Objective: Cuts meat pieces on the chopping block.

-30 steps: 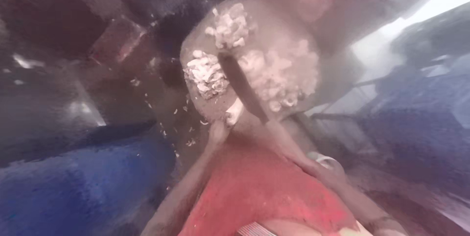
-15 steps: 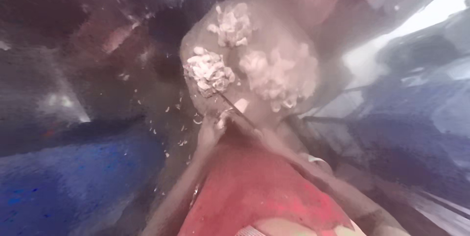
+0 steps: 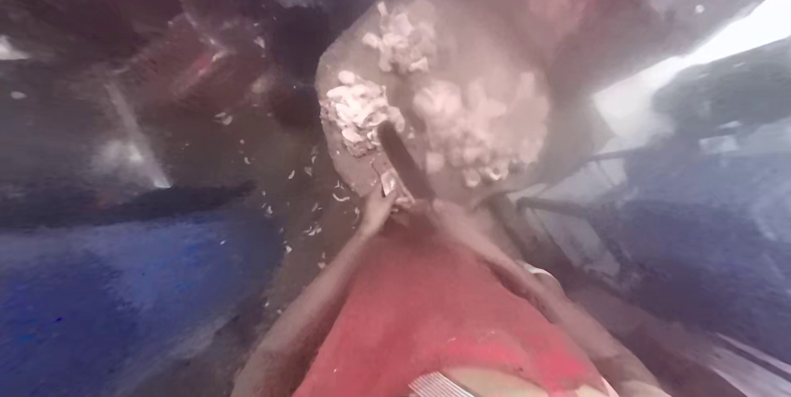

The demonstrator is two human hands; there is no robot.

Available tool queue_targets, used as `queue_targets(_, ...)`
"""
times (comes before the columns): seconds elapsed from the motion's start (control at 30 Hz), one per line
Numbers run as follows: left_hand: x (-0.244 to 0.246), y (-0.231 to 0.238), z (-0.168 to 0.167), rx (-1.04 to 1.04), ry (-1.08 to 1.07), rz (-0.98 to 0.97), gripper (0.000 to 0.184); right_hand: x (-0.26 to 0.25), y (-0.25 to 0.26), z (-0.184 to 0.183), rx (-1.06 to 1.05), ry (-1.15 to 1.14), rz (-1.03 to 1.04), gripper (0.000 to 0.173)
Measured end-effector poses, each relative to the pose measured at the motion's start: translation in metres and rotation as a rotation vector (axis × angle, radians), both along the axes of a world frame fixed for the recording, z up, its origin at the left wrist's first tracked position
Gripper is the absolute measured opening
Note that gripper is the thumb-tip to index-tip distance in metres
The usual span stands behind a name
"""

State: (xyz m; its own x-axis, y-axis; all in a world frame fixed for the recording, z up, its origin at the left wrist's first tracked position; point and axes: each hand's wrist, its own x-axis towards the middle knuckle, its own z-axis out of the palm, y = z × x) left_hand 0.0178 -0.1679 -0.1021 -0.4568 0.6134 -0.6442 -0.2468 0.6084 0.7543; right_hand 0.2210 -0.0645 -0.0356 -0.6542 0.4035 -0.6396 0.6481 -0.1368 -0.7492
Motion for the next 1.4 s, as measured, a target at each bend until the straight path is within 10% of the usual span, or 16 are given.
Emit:
queue_targets(0.43,0.001,-0.018,-0.014,0.07,0.047,0.049,0.037,0.048,-0.005,0.007,0.065,-0.179,0.149,0.057)
queue_targets(0.63,0.006,-0.025,-0.005,0.098,-0.047,0.07,0.04,-0.011,-0.025,0.07,0.29,0.234,-0.016,0.061)
queue_targets(0.8,0.011,-0.031,-0.003,0.082,-0.044,0.05,0.034,-0.014,-0.022,-0.009,0.206,-0.171,0.248,0.059)
queue_targets(0.97,0.005,-0.053,0.003,0.077,-0.001,0.087,0.026,0.0,-0.017,0.029,0.357,-0.155,0.19,0.056)
queue_targets(1.17,-0.015,-0.029,0.015,-0.268,0.319,-0.202,0.064,0.07,-0.015,-0.006,0.358,-0.24,0.056,0.057)
queue_targets(1.4,-0.031,-0.025,0.017,-0.192,0.368,-0.301,0.047,0.058,0.001,0.027,0.375,-0.266,0.137,0.052)
